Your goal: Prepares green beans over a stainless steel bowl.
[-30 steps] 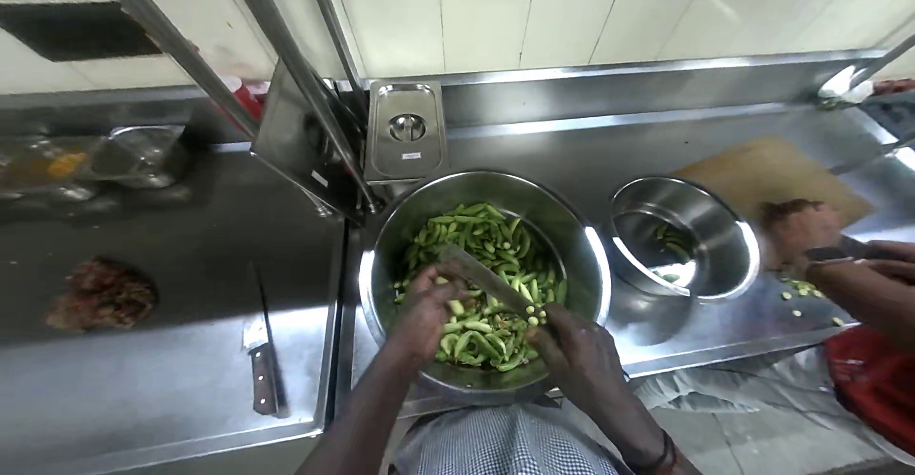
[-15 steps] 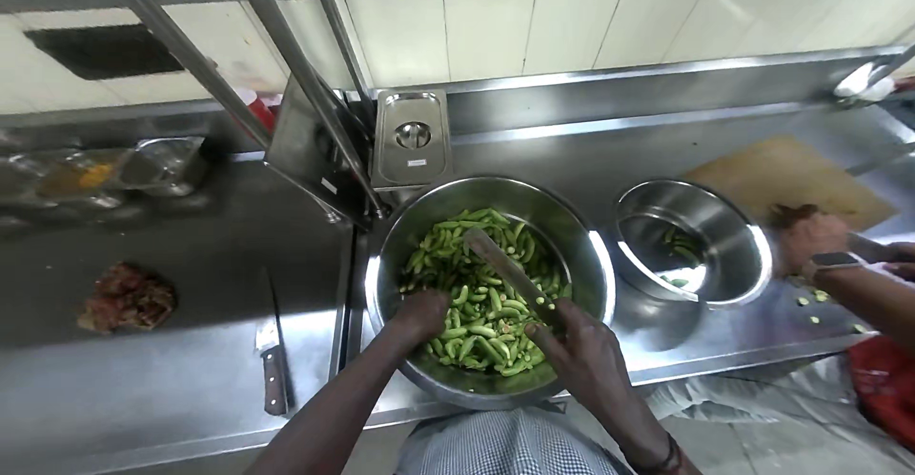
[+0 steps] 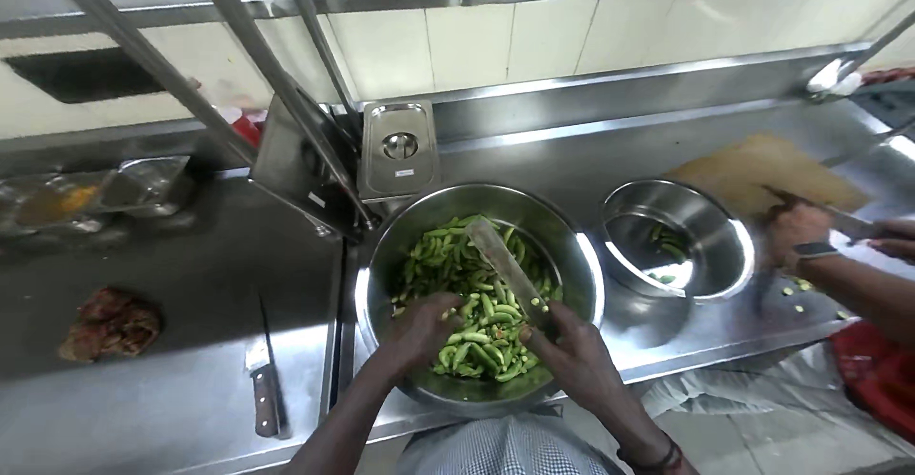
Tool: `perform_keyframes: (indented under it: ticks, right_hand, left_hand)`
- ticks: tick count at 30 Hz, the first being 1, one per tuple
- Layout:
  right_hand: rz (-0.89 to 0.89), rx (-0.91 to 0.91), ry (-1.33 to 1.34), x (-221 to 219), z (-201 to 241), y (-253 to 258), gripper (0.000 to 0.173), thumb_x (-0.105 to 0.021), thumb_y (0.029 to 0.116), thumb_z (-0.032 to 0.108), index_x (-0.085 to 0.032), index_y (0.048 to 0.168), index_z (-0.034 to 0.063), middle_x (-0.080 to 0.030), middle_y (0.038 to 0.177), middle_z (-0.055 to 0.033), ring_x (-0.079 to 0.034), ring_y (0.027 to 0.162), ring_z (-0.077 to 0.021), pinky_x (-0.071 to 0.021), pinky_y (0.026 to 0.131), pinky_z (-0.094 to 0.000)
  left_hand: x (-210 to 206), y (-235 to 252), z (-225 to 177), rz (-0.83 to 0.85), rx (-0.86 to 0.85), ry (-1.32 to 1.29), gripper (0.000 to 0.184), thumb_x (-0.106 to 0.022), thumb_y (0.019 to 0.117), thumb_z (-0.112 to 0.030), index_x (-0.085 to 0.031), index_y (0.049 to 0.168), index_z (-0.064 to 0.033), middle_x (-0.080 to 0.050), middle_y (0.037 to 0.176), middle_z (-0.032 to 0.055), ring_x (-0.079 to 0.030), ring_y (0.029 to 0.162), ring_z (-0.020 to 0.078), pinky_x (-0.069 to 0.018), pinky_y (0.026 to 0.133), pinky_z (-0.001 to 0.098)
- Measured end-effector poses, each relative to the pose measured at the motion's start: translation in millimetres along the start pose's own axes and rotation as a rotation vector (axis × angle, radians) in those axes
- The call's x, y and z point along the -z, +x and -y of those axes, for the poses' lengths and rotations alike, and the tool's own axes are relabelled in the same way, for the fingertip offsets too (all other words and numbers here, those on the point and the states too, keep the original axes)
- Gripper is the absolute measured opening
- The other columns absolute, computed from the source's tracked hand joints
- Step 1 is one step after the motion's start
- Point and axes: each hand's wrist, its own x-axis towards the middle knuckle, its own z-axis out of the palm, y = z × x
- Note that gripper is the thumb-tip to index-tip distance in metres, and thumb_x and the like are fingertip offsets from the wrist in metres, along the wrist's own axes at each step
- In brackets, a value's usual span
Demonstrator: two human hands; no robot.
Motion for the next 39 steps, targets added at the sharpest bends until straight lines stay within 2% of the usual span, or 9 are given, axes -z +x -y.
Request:
perform_keyframes:
  ticks: [5, 12, 14, 17, 21, 25, 30, 36, 39]
  right_hand:
    - [0.116, -0.007, 0.127, -2, 10, -2, 0.043, -0.074, 0.0864, 0.055, -0.068, 0.102, 0.0159, -0.066, 0.078, 0.0037, -0.064, 0.068, -0.0099, -0.0562, 0.064, -0.0344]
    - [0.162, 0.004, 0.051, -3, 18, -4, 0.042, -0.068, 0.0903, 0.058, -0.065, 0.086, 0.016, -0.053, 0.063, 0.0048, -0.052, 0.056, -0.0085, -0.0464, 0.054, -0.0306]
    - [0.174, 0.025, 0.061, -5, 17, -6, 0.044, -0.063, 0.0929, 0.06, -0.068, 0.087, 0.0164, -0.051, 0.061, 0.006, -0.05, 0.053, -0.007, -0.0451, 0.052, -0.0291]
    - [0.126, 0.076, 0.089, -9, 14, -10, 0.045, -0.065, 0.0913, 0.061, -0.07, 0.09, 0.0162, -0.053, 0.061, 0.0071, -0.051, 0.053, -0.0051, -0.0463, 0.051, -0.0276]
    - [-0.037, 0.158, -0.02, -9, 6, -8, 0.052, -0.057, 0.0931, 0.067, -0.065, 0.086, 0.0163, -0.052, 0.062, 0.0054, -0.053, 0.053, -0.0085, -0.0477, 0.05, -0.0326]
    - [-0.028, 0.162, -0.027, -9, 4, -7, 0.047, -0.066, 0.089, 0.063, -0.066, 0.094, 0.0162, -0.058, 0.069, 0.0053, -0.058, 0.06, -0.0088, -0.0533, 0.057, -0.0341]
    - [-0.028, 0.193, 0.072, -18, 8, -9, 0.046, -0.078, 0.0813, 0.058, -0.066, 0.093, 0.0155, -0.06, 0.071, 0.0066, -0.057, 0.06, -0.0048, -0.0529, 0.056, -0.0268]
    - [-0.041, 0.234, 0.02, -19, 13, -9, 0.041, -0.072, 0.087, 0.056, -0.064, 0.086, 0.0163, -0.055, 0.064, 0.0075, -0.054, 0.056, -0.0038, -0.0487, 0.052, -0.0259]
    - [-0.03, 0.263, -0.009, -21, 13, -12, 0.047, -0.066, 0.0914, 0.056, -0.075, 0.11, 0.0146, -0.062, 0.068, 0.0055, -0.055, 0.057, -0.0054, -0.0508, 0.054, -0.0296]
  left_hand:
    - [-18, -25, -37, -0.186, -0.357, -0.171, 0.018, -0.064, 0.0983, -0.017, -0.075, 0.112, -0.0174, -0.067, 0.124, -0.0032, -0.064, 0.114, 0.0081, -0.0573, 0.096, 0.0317]
    - [-34, -29, -42, -0.368, -0.508, -0.072, 0.013, -0.063, 0.0983, -0.019, -0.076, 0.1, -0.0158, -0.069, 0.116, -0.0008, -0.069, 0.098, 0.0068, -0.0611, 0.082, 0.0281]
    - [-42, -28, -40, -0.497, -0.476, -0.044, 0.013, -0.063, 0.0948, -0.017, -0.076, 0.096, -0.0143, -0.072, 0.112, 0.0025, -0.07, 0.099, 0.0107, -0.0603, 0.083, 0.0308]
    - [-39, -30, -44, -0.489, -0.239, -0.317, 0.015, -0.064, 0.0956, -0.013, -0.074, 0.107, -0.0111, -0.064, 0.124, 0.0049, -0.065, 0.106, 0.0113, -0.0585, 0.089, 0.0335]
    - [-23, -32, -55, -0.32, 0.146, -1.188, 0.018, -0.053, 0.1028, -0.009, -0.067, 0.114, -0.0098, -0.058, 0.077, 0.0053, -0.048, 0.052, 0.0085, -0.0425, 0.047, 0.021]
    - [-25, -33, -49, -0.092, 0.23, -1.661, 0.026, -0.045, 0.1068, -0.013, -0.064, 0.124, -0.0087, -0.062, 0.089, 0.0066, -0.043, 0.049, 0.0026, -0.0375, 0.043, 0.0157]
    - [-36, -35, -51, 0.066, 0.227, -1.74, 0.02, -0.049, 0.1054, -0.014, -0.065, 0.116, -0.0091, -0.062, 0.08, 0.0056, -0.049, 0.052, 0.0038, -0.0428, 0.047, 0.0169]
    - [-36, -36, -59, 0.145, 0.256, -1.748, 0.014, -0.05, 0.1042, -0.011, -0.064, 0.105, -0.0092, -0.058, 0.069, 0.0024, -0.051, 0.051, 0.0038, -0.0441, 0.048, 0.0165]
    - [-37, -38, -60, 0.125, 0.254, -1.783, 0.016, -0.053, 0.0989, -0.006, -0.068, 0.104, -0.0081, -0.061, 0.07, 0.003, -0.052, 0.052, 0.004, -0.0456, 0.049, 0.0168]
